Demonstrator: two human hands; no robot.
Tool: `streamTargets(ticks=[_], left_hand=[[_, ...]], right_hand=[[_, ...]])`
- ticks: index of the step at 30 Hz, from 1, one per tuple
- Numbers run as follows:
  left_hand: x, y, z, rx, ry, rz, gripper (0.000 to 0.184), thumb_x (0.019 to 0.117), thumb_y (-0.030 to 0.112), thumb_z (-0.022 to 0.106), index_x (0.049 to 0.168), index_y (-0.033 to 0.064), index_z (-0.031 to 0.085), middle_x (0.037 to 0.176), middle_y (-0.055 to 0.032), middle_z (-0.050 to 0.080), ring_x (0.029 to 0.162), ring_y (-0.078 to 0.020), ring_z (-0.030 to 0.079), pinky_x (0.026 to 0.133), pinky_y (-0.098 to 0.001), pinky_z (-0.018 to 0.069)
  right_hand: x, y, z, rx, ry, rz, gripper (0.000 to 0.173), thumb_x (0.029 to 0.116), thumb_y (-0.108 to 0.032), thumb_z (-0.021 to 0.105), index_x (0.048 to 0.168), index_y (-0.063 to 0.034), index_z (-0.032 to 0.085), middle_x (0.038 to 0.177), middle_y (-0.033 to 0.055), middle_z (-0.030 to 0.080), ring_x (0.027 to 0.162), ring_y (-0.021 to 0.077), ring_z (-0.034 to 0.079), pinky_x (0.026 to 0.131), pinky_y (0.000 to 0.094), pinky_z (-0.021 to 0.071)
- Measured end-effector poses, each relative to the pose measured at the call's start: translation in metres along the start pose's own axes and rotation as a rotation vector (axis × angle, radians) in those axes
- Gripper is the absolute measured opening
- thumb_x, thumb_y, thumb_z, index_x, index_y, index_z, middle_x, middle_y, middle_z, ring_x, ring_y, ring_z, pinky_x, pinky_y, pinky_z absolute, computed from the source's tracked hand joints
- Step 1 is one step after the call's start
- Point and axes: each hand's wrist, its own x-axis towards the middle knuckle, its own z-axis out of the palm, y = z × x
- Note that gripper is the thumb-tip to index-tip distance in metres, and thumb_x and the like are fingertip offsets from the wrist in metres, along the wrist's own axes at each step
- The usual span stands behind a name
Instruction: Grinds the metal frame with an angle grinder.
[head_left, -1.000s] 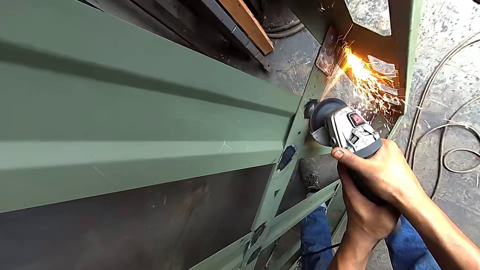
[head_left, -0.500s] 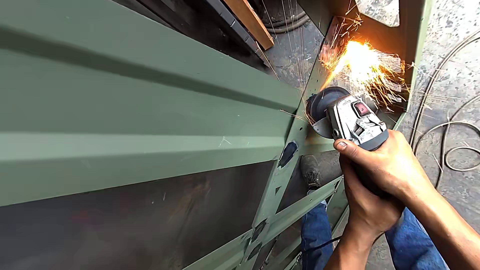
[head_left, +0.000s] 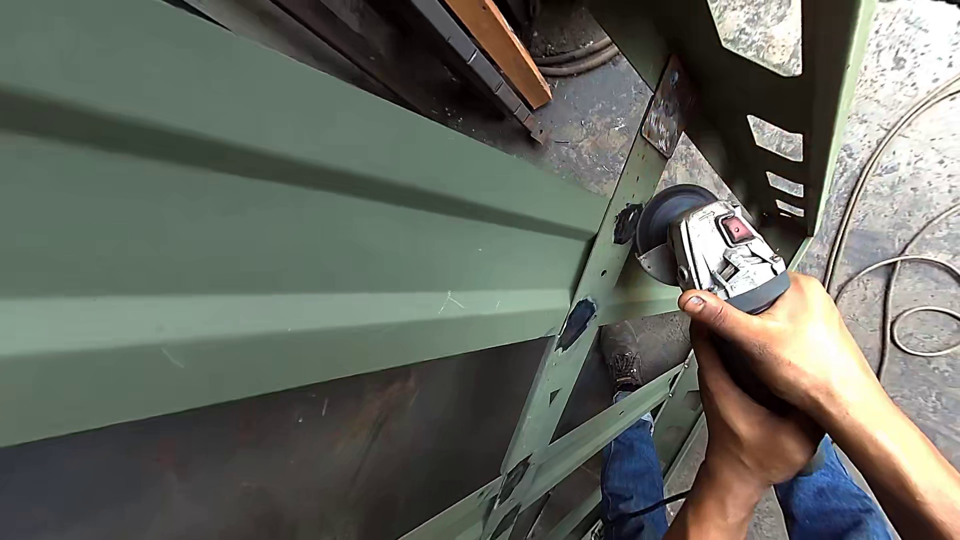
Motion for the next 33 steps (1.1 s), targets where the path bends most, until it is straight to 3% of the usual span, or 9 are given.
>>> streamTargets(ticks=[8, 13, 18, 25, 27, 29, 33], left_hand=[[-0.007, -0.001, -0.001, 0.009, 0.037, 0.001, 0.102, 0.0613, 0.024, 0.084, 0.141, -0.0121, 0.032, 0.12, -0.0183, 0.061, 0.112, -0.012, 0.063, 0.1, -0.0313, 0.0537], [-0.007, -0.003, -0.004, 0.015, 0.027, 0.008, 0.099, 0.0629, 0.023, 0.084, 0.141, -0.0118, 0.033, 0.12, -0.018, 0.061, 0.111, -0.0124, 0.064, 0.1, -0.0315, 0.054], [-0.012, 0.001, -0.002, -0.012, 0.031, -0.024, 0.109, 0.0619, 0.023, 0.084, 0.144, -0.0166, 0.025, 0.128, -0.0235, 0.056, 0.119, -0.0114, 0.059, 0.105, -0.0277, 0.0489], [-0.034, -0.005, -0.013, 0.081, 0.023, 0.049, 0.105, 0.0604, 0.03, 0.085, 0.136, -0.0205, 0.032, 0.119, -0.0238, 0.06, 0.113, -0.01, 0.062, 0.102, -0.0248, 0.0499], [-0.034, -0.002, -0.017, 0.094, 0.024, 0.058, 0.105, 0.0597, 0.031, 0.085, 0.135, -0.0197, 0.033, 0.116, -0.0225, 0.062, 0.11, -0.0102, 0.064, 0.1, -0.026, 0.0517], [-0.034, 0.007, -0.023, 0.143, 0.021, 0.041, 0.105, 0.0591, 0.032, 0.086, 0.135, -0.019, 0.034, 0.113, -0.0205, 0.064, 0.107, -0.0099, 0.066, 0.097, -0.0269, 0.054], [-0.039, 0.037, -0.047, 0.299, -0.013, -0.06, 0.111, 0.057, 0.027, 0.089, 0.14, -0.0185, 0.032, 0.122, -0.0217, 0.063, 0.114, -0.0134, 0.064, 0.101, -0.0295, 0.0538]], right_hand=[[-0.003, 0.004, 0.004, -0.035, 0.002, -0.006, 0.068, 0.0568, -0.099, 0.06, 0.073, -0.0332, 0.064, 0.06, -0.0105, 0.058, 0.053, 0.0074, 0.059, 0.046, 0.0387, 0.0466], [-0.004, 0.005, 0.008, -0.013, 0.003, -0.012, 0.068, 0.0568, -0.1, 0.059, 0.074, -0.034, 0.065, 0.061, -0.0111, 0.059, 0.054, 0.0071, 0.059, 0.046, 0.0382, 0.0473], [-0.004, 0.009, 0.007, -0.03, -0.017, 0.033, 0.07, 0.0553, -0.099, 0.061, 0.075, -0.032, 0.064, 0.06, -0.0099, 0.058, 0.055, 0.009, 0.059, 0.048, 0.0414, 0.0483], [-0.025, 0.016, 0.01, 0.016, 0.001, 0.046, 0.076, 0.0518, -0.102, 0.06, 0.082, -0.0321, 0.069, 0.066, -0.0139, 0.061, 0.061, 0.0034, 0.061, 0.054, 0.037, 0.0518], [-0.03, 0.004, 0.002, 0.04, -0.061, 0.07, 0.078, 0.0521, -0.103, 0.058, 0.085, -0.0328, 0.068, 0.071, -0.0159, 0.061, 0.069, 0.0007, 0.061, 0.062, 0.0336, 0.0511], [-0.032, 0.003, 0.004, 0.095, -0.084, 0.07, 0.074, 0.0554, -0.101, 0.059, 0.084, -0.0335, 0.068, 0.07, -0.0161, 0.063, 0.068, 0.0005, 0.063, 0.062, 0.033, 0.0534], [-0.044, 0.007, 0.026, 0.326, -0.113, 0.072, 0.065, 0.0658, -0.091, 0.066, 0.085, -0.0298, 0.073, 0.072, -0.0123, 0.068, 0.068, 0.0038, 0.067, 0.062, 0.0332, 0.0587]])
